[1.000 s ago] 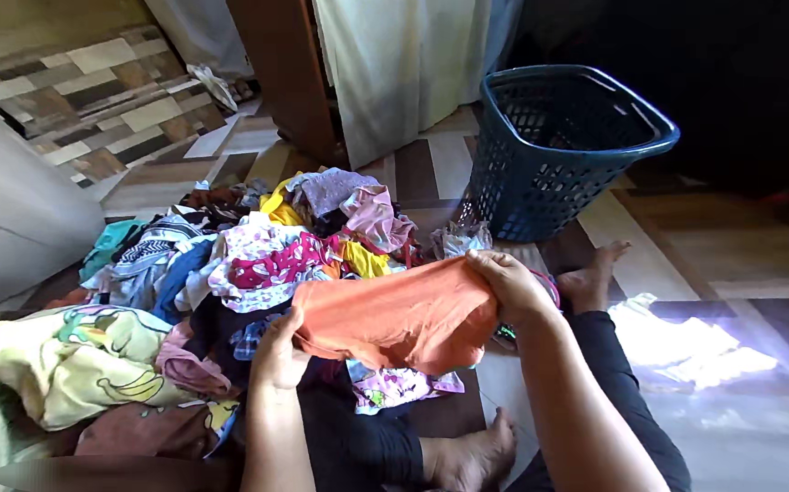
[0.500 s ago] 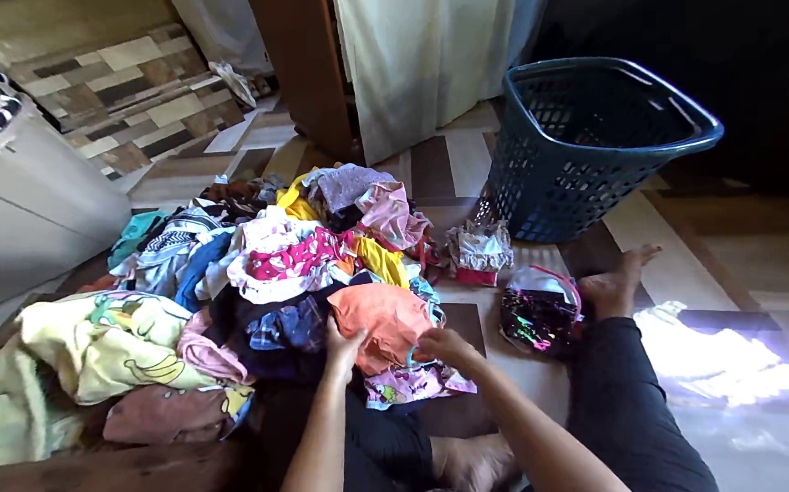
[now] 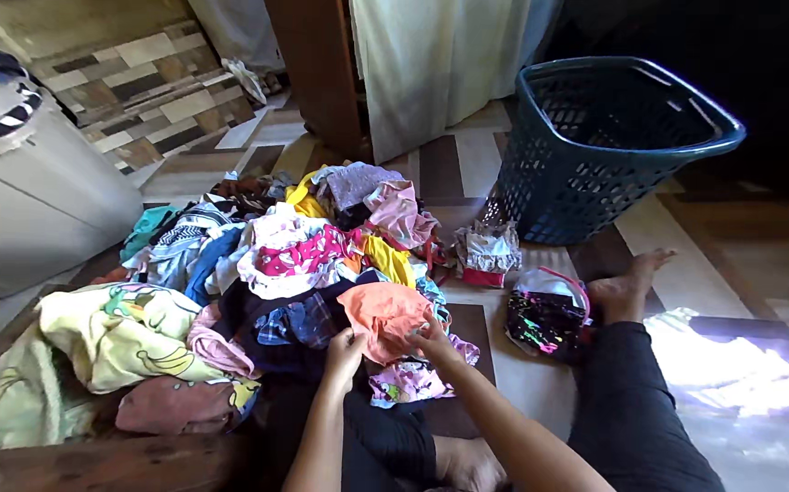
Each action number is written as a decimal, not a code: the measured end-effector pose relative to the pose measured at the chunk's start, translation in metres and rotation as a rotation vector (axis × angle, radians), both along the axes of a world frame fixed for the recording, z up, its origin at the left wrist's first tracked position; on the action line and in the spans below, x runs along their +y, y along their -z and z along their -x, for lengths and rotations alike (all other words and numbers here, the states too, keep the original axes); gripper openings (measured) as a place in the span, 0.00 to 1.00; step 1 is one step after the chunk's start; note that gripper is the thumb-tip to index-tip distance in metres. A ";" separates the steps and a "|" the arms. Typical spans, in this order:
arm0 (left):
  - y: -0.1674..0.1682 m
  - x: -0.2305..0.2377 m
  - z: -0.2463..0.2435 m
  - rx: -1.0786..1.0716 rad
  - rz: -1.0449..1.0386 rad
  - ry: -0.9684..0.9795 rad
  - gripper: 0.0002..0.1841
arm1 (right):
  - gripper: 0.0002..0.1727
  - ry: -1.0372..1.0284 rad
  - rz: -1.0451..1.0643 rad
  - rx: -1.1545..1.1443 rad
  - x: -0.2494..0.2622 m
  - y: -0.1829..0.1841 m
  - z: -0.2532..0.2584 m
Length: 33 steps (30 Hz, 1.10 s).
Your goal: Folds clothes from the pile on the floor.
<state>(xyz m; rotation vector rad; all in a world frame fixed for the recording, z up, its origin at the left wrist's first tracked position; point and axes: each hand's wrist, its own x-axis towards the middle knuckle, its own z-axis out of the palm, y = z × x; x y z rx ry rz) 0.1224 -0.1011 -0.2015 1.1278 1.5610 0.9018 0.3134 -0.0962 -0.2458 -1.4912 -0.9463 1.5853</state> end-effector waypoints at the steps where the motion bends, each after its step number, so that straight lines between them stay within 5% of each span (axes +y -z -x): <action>1: -0.010 -0.001 -0.004 -0.163 -0.045 -0.017 0.08 | 0.50 0.003 -0.022 0.010 0.001 -0.003 -0.001; 7: -0.053 -0.003 -0.018 -0.653 -0.281 0.002 0.14 | 0.16 0.000 -0.162 0.031 0.000 -0.032 -0.014; 14: -0.072 -0.001 -0.010 -0.594 -0.346 -0.098 0.14 | 0.05 0.172 -0.287 0.249 0.002 -0.087 -0.048; 17: -0.085 0.000 -0.005 -0.484 -0.320 -0.149 0.09 | 0.10 0.178 -0.314 0.310 -0.001 -0.110 -0.063; 22: -0.105 0.011 -0.007 -0.425 -0.359 -0.159 0.16 | 0.12 0.142 -0.441 0.375 0.001 -0.129 -0.078; 25: -0.111 0.045 -0.003 -0.268 -0.317 -0.113 0.25 | 0.16 0.120 -0.521 0.043 0.019 -0.139 -0.084; 28: -0.134 0.078 0.001 -0.117 -0.433 -0.055 0.23 | 0.16 0.182 -0.740 -0.319 0.033 -0.154 -0.086; 33: -0.188 0.082 0.022 -0.203 -0.887 -0.003 0.22 | 0.16 0.308 -1.236 -0.411 0.037 -0.165 -0.084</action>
